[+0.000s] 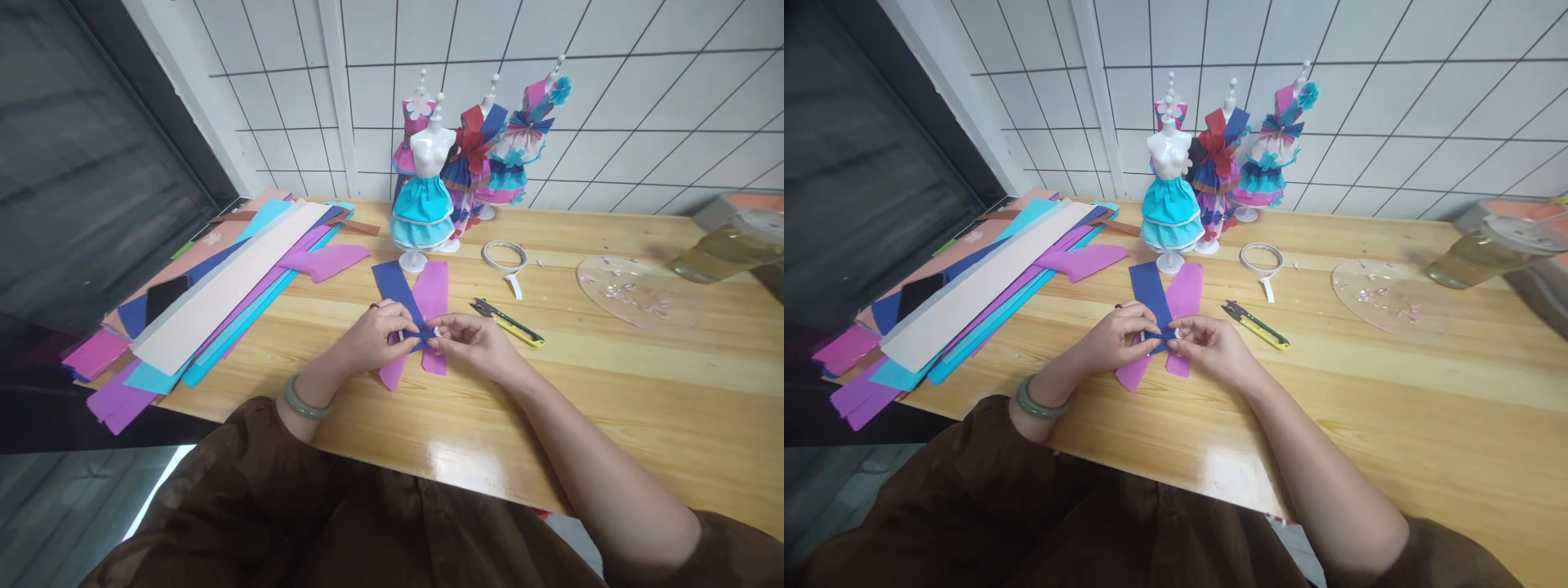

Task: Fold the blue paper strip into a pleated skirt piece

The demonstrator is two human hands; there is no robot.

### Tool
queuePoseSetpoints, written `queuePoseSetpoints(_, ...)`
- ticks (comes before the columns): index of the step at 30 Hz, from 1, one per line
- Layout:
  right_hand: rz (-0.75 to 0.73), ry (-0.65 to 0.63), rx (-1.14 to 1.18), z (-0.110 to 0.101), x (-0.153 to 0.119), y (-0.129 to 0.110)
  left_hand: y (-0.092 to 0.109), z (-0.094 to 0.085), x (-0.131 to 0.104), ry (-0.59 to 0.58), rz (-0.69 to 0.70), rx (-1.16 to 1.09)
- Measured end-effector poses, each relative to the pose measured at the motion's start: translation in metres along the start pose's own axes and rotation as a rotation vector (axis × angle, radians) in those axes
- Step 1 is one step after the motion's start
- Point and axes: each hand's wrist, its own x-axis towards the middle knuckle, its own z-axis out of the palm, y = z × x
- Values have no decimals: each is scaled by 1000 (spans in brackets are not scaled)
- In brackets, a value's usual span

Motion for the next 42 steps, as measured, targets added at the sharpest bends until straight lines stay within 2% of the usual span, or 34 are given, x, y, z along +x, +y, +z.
queuePoseSetpoints(17,-61,-34,-173,1,0,-5,-2,0,0,-72,-9,-34)
queuePoseSetpoints(21,-50,5,-148,-1,1,-4,0,-1,-1,-83,-68,-58)
queuePoseSetpoints(25,-59,48,-118,-3,1,-8,5,-6,-3,-98,-209,-139)
queuePoseSetpoints(28,-60,66,-108,-3,0,-10,8,-11,-1,-63,-249,-174)
queuePoseSetpoints(31,-86,74,-156,-4,-1,-9,9,-14,2,37,-194,-140)
queuePoseSetpoints(33,-136,62,-253,-3,-2,-8,8,-13,3,46,-156,-160)
queuePoseSetpoints(37,-247,22,-434,0,-3,-9,7,-7,1,-56,-177,-248)
queuePoseSetpoints(42,-370,66,-519,3,-4,-11,7,1,-3,-174,-368,-469)
